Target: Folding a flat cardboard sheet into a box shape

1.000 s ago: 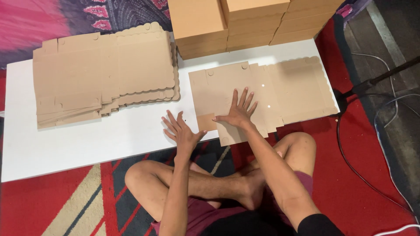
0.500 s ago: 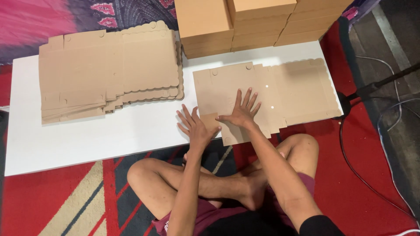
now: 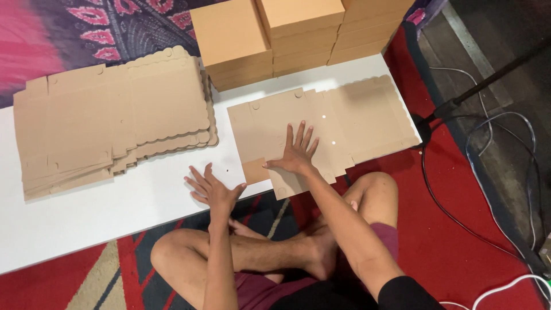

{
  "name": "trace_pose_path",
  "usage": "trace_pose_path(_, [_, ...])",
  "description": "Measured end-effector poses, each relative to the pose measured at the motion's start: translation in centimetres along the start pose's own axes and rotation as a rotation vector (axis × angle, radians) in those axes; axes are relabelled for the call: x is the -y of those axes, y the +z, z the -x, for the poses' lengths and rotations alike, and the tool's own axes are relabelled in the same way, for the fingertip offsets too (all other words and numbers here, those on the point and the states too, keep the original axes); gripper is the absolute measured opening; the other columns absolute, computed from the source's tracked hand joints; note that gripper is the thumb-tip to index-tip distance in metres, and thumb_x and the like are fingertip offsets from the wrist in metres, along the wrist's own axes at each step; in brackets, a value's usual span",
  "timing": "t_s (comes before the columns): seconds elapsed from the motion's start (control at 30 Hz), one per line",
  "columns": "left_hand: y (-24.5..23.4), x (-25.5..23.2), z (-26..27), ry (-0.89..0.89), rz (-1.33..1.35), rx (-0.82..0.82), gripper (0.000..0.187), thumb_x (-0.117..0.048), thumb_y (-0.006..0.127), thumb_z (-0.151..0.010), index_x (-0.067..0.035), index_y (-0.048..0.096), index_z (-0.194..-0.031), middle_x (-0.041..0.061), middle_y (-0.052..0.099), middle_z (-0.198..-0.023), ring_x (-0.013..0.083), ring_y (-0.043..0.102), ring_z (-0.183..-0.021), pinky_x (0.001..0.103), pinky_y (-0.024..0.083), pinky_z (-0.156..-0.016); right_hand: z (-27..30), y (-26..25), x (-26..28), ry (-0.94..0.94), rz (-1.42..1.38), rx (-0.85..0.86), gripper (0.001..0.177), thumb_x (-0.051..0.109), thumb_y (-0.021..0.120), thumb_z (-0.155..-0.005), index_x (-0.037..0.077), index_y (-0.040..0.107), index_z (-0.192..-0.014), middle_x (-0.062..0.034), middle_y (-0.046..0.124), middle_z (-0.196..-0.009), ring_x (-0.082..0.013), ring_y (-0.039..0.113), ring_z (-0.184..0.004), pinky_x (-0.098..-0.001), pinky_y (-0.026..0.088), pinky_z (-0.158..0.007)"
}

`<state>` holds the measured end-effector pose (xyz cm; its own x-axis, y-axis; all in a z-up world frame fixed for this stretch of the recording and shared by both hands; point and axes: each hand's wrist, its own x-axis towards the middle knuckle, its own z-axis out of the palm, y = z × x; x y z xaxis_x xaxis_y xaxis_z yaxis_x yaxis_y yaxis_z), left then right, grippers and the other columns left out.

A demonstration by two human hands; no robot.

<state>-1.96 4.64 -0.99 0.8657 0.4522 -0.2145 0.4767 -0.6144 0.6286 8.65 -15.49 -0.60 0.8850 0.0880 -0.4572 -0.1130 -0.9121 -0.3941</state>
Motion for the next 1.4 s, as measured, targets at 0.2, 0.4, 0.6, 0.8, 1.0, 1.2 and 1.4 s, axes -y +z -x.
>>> trace_pose_path(0.2, [1.5,-0.5,0.0,0.045,0.045,0.025,0.109,-0.034,0.088,-0.066,-0.018,0.023,-0.153,0.016,-0.009,-0.167,0.0426,-0.017,-0.152,0.071,-0.004,-0.119,-0.2,0.2,-0.2,-0.006,-0.013,0.003,0.152,0.08,0.079,-0.059,0.013,-0.009,-0.164,-0.0239,-0.031,-0.163,-0.0473,-0.032,-0.147,-0.0725,-0.018,-0.113])
trace_pose_path(0.4, [3.1,-4.5,0.6,0.13,-0.032,0.068,0.106,-0.031,0.089,-0.066,-0.013,0.028,-0.15,0.017,-0.006,-0.168,0.0413,-0.016,-0.153,0.07,-0.004,-0.119,-0.8,0.8,-0.5,0.006,0.03,0.0,0.154,0.083,0.078,-0.057,0.014,-0.01,-0.163,-0.0237,-0.03,-0.163,-0.047,-0.031,-0.148,-0.0725,-0.017,-0.114])
trace_pose_path(0.6, [1.7,-3.9,0.9,0.092,0.012,0.06,0.107,-0.025,0.091,-0.065,-0.011,0.029,-0.15,0.02,-0.004,-0.167,0.0445,-0.015,-0.152,0.072,-0.004,-0.118,-0.4,0.2,-0.3,0.002,0.002,0.011,0.154,0.084,0.077,-0.057,0.013,-0.008,-0.164,-0.0245,-0.029,-0.164,-0.0473,-0.031,-0.148,-0.0725,-0.018,-0.113])
trace_pose_path(0.8, [0.1,-1.0,0.3,0.057,0.001,0.016,0.112,-0.023,0.092,-0.063,-0.011,0.025,-0.152,0.019,-0.01,-0.167,0.0445,-0.02,-0.151,0.074,-0.007,-0.116,-0.6,0.5,-0.3,0.011,0.025,0.005,0.151,0.079,0.08,-0.06,0.013,-0.009,-0.164,-0.0242,-0.031,-0.163,-0.0477,-0.032,-0.147,-0.0732,-0.019,-0.112])
trace_pose_path(1.0, [-0.3,0.0,0.0,0.069,0.002,-0.005,0.108,-0.025,0.091,-0.068,-0.015,0.025,-0.153,0.02,-0.011,-0.167,0.046,-0.018,-0.151,0.075,-0.004,-0.116,-0.9,0.9,-0.4,0.018,0.055,-0.003,0.152,0.082,0.077,-0.059,0.014,-0.008,-0.164,-0.0236,-0.029,-0.164,-0.0472,-0.03,-0.148,-0.0729,-0.017,-0.113])
trace_pose_path(1.2, [1.3,-4.6,1.2,0.135,0.051,0.099,0.108,-0.033,0.09,-0.07,-0.009,0.025,-0.153,0.02,-0.013,-0.167,0.0461,-0.019,-0.152,0.073,-0.004,-0.118,-1.1,0.8,-0.5,0.025,0.043,-0.001,0.155,0.086,0.077,-0.055,0.016,-0.009,-0.164,-0.0217,-0.029,-0.164,-0.0461,-0.03,-0.148,-0.0715,-0.017,-0.114])
trace_pose_path(1.4, [2.0,-4.2,0.7,0.142,0.012,0.102,0.108,-0.028,0.092,-0.069,-0.008,0.026,-0.152,0.022,-0.014,-0.166,0.0461,-0.02,-0.151,0.073,-0.007,-0.117,-0.5,0.5,0.1,0.034,0.063,-0.004,0.152,0.083,0.078,-0.057,0.016,-0.007,-0.164,-0.0211,-0.027,-0.165,-0.0453,-0.028,-0.149,-0.0707,-0.016,-0.116])
